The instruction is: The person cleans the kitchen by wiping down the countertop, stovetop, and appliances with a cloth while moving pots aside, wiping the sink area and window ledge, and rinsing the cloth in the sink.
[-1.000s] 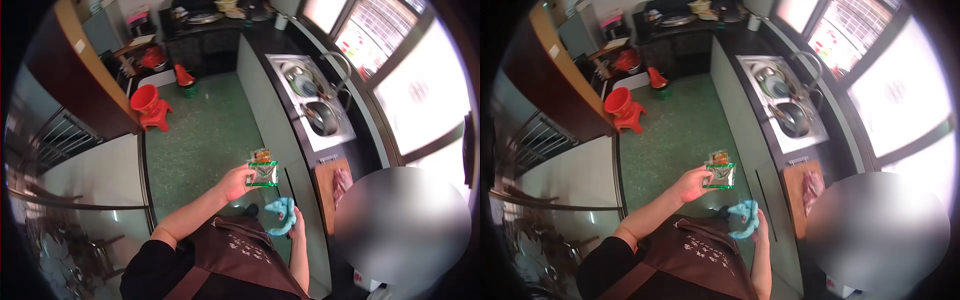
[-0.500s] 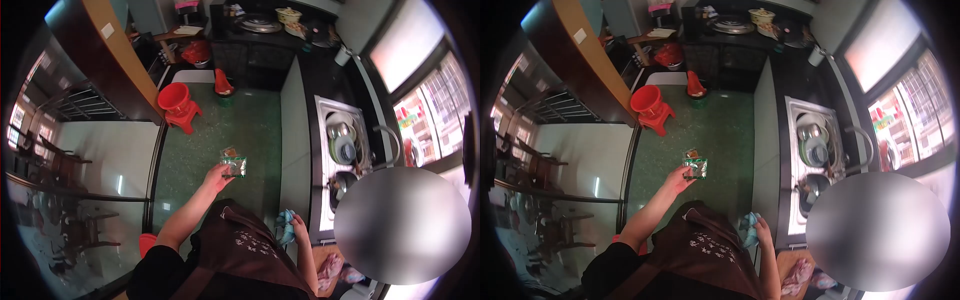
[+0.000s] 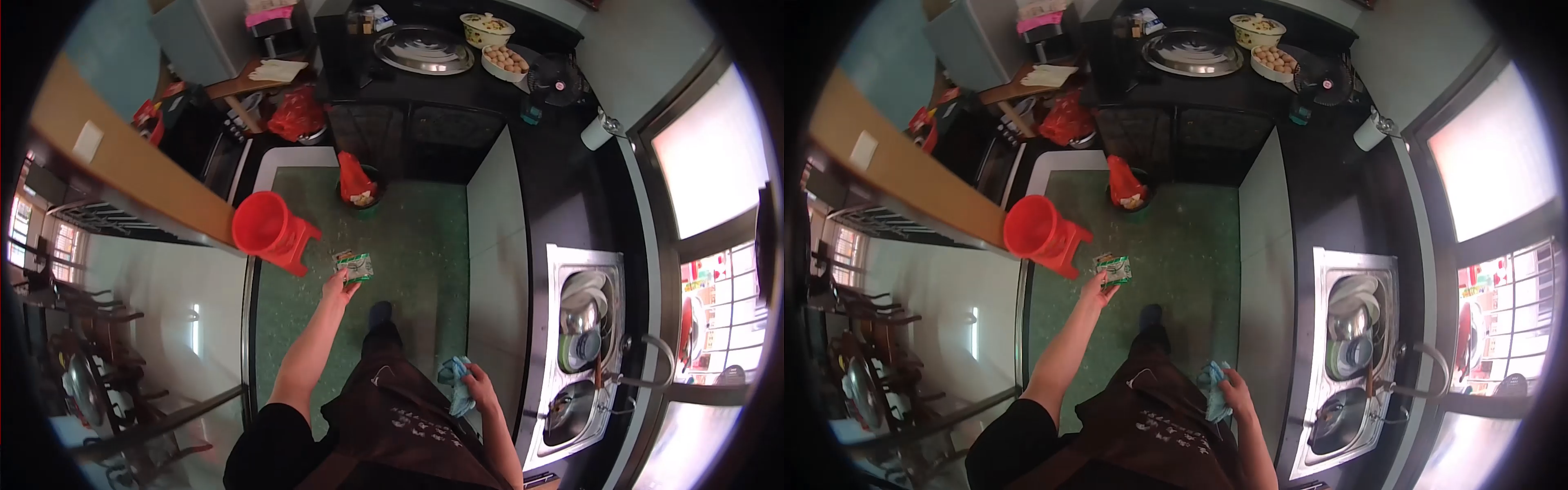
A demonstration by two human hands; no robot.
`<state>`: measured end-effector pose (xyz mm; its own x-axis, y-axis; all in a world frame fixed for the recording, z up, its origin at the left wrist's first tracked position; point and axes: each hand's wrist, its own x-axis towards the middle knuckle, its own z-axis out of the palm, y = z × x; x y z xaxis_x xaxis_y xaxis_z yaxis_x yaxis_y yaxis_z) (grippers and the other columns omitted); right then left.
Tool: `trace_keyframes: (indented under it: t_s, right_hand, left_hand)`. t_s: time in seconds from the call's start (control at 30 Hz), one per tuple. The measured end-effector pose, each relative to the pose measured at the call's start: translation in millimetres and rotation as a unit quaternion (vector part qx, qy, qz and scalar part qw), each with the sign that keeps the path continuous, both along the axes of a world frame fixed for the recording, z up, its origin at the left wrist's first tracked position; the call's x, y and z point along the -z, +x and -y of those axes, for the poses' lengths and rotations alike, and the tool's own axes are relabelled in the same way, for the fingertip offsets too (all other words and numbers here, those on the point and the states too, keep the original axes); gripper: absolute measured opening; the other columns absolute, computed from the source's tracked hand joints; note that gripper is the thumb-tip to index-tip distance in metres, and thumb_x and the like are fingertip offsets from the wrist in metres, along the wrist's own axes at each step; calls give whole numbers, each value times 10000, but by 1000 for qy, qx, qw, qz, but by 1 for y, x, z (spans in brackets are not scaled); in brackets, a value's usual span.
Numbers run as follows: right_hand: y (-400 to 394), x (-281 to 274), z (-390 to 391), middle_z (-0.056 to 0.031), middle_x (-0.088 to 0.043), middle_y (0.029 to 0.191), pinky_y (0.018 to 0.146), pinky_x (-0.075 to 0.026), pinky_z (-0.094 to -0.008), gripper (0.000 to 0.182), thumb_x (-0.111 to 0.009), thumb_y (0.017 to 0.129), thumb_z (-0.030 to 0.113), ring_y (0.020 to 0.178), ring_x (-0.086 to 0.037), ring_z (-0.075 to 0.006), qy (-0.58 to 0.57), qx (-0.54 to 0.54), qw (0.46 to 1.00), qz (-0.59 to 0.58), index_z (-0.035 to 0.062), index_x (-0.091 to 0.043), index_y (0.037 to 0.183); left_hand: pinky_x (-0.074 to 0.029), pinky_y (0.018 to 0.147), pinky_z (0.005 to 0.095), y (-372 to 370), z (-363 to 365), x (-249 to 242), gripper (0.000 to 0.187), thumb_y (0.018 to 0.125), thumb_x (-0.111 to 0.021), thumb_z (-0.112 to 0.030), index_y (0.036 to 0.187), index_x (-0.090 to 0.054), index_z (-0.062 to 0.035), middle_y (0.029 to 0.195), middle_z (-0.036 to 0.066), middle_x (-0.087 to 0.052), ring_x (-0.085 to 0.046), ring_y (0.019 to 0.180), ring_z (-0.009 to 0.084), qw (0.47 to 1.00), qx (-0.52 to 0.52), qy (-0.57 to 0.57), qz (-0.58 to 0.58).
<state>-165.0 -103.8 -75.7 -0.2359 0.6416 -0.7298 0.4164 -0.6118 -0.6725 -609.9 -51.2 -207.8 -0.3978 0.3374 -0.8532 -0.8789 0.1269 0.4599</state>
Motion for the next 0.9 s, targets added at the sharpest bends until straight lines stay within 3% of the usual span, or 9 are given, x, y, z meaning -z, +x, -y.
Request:
trace_keyframes:
  t_s: [0.13, 0.23, 0.33, 0.37, 0.43, 0.53, 0.6, 0.77, 0.9]
  right_hand:
    - [-41, 5, -52, -67, -637, 982, 804, -471, -292, 425, -551, 800, 142, 899, -587, -156, -9, 18, 999, 43, 27, -605, 1206]
    - [-63, -11, -84, -80, -640, 1014, 834, -465, -302, 446, -554, 796, 164, 938, -588, -171, -20, 21, 997, 66, 25, -599, 1217]
    - [-77, -11, -108, -108, -649, 1060, 874, -468, -329, 485, -558, 788, 192, 996, -598, -198, -31, 44, 995, 78, 26, -587, 1242]
    - [-79, -10, -113, -105, -648, 1058, 872, -467, -326, 481, -557, 787, 189, 995, -596, -197, -37, 51, 995, 80, 27, -589, 1239]
    - [-76, -7, -118, -98, -645, 1054, 869, -464, -321, 468, -554, 792, 183, 989, -590, -191, -44, 64, 994, 75, 26, -593, 1231]
    - [-73, -2, -124, -77, -633, 1032, 841, -458, -303, 437, -545, 806, 172, 955, -576, -172, -44, 88, 994, 50, 21, -597, 1212]
    - [-80, -24, -136, -51, -617, 994, 795, -451, -272, 414, -535, 810, 157, 908, -558, -146, -60, 121, 990, 40, 15, -598, 1193]
    - [-46, -41, -107, -36, -590, 936, 806, -433, -274, 374, -486, 851, 160, 889, -522, -131, 14, 245, 966, 85, 25, -596, 1182]
    - [-12, -62, -69, -30, -581, 917, 792, -421, -266, 367, -470, 867, 170, 879, -507, -127, 43, 377, 920, 93, 33, -591, 1185]
  left_hand:
    - [-579, 788, 528, -72, -121, 44, 211, 896, -643, -136, 1088, -562, -101, 1020, 76, -622, -658, 921, 303, 1000, -5, -14, -22]
    - [-558, 801, 565, -124, -203, 73, 362, 888, -663, -197, 1207, -523, -100, 1114, 103, -611, -657, 924, 329, 999, -2, -15, -51]
    - [-534, 822, 587, -168, -269, 84, 460, 874, -687, -264, 1259, -506, -88, 1163, 129, -579, -634, 962, 366, 980, 41, -177, -78]
    - [-524, 834, 592, -176, -278, 90, 496, 876, -684, -285, 1288, -492, -86, 1208, 142, -557, -621, 993, 382, 979, 29, -185, -76]
    - [-504, 858, 600, -186, -287, 113, 569, 878, -679, -326, 1345, -463, -83, 1297, 169, -514, -593, 1056, 413, 977, 5, -202, -73]
    - [-458, 952, 607, -167, -270, 112, 612, 885, -660, -336, 1389, -427, -79, 1420, 204, -400, -550, 1151, 412, 985, 85, -145, -35]
    - [-472, 954, 558, -153, -228, 150, 575, 895, -634, -315, 1392, -447, -95, 1454, 186, -404, -553, 1161, 428, 987, 150, -56, -22]
    - [-477, 993, 458, -96, -172, 133, 459, 881, -634, -240, 1308, -522, -116, 1381, 115, -465, -555, 1194, 298, 936, 328, -72, 104]
    - [-487, 959, 415, -56, -181, 99, 390, 917, -578, -261, 1278, -550, -117, 1297, 72, -549, -585, 1152, 249, 884, 452, -80, 86]
